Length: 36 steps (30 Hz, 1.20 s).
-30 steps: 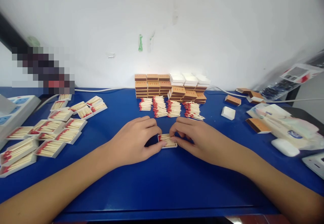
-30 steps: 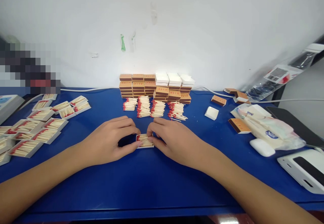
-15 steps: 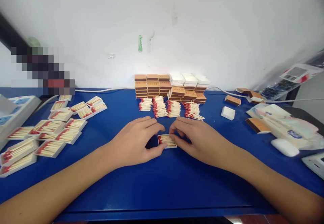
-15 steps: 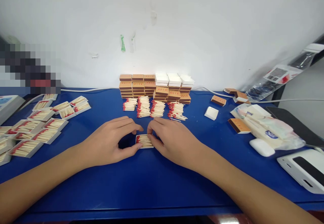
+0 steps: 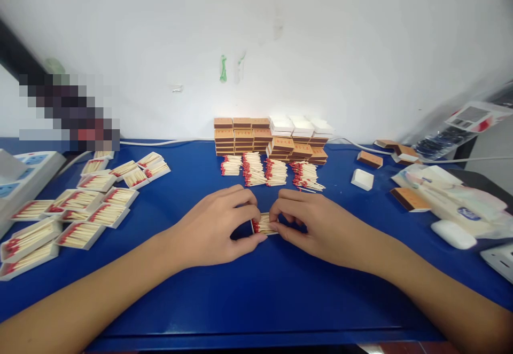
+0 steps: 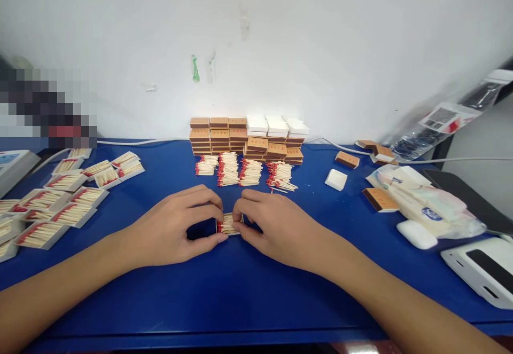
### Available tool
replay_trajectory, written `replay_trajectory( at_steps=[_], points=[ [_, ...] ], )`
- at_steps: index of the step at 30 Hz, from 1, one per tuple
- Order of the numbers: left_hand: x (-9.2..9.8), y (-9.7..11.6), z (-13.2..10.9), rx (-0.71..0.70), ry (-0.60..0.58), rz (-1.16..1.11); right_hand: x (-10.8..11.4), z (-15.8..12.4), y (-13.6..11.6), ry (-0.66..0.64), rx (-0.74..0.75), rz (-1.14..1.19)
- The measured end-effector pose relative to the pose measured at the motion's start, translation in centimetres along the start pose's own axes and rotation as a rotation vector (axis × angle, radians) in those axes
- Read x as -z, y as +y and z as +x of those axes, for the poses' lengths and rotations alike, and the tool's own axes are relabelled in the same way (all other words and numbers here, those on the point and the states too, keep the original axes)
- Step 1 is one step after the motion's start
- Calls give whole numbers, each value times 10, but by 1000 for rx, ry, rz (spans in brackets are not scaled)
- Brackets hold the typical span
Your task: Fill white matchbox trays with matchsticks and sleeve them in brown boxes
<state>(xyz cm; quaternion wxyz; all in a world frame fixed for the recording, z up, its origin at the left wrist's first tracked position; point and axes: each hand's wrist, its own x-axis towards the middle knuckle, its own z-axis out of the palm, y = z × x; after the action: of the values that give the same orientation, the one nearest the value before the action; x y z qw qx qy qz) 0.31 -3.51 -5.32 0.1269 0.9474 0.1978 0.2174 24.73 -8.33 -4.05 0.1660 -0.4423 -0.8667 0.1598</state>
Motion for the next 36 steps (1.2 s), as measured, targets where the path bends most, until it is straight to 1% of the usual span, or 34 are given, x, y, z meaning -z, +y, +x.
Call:
replay_trajectory(
  at_steps=[10, 14, 21, 27, 32, 36],
  points=[
    [-1, -1, 0, -45, 21, -16, 3, -3, 0, -25, 12, 11],
    [0, -1, 0, -68, 26, -20, 1, -2, 0, 0, 16, -21],
    [0, -1, 0, -91, 21, -20, 1, -1, 1, 6, -10, -75],
    [0, -3, 0, -97, 18, -22, -1, -1, 1, 33, 9, -89],
    [0, -2, 0, -97, 25, -18, -2, -1, 2, 49, -11, -107],
    [0, -2, 1, -92, 8, -17, -1, -1, 1, 59, -8, -114]
  ],
)
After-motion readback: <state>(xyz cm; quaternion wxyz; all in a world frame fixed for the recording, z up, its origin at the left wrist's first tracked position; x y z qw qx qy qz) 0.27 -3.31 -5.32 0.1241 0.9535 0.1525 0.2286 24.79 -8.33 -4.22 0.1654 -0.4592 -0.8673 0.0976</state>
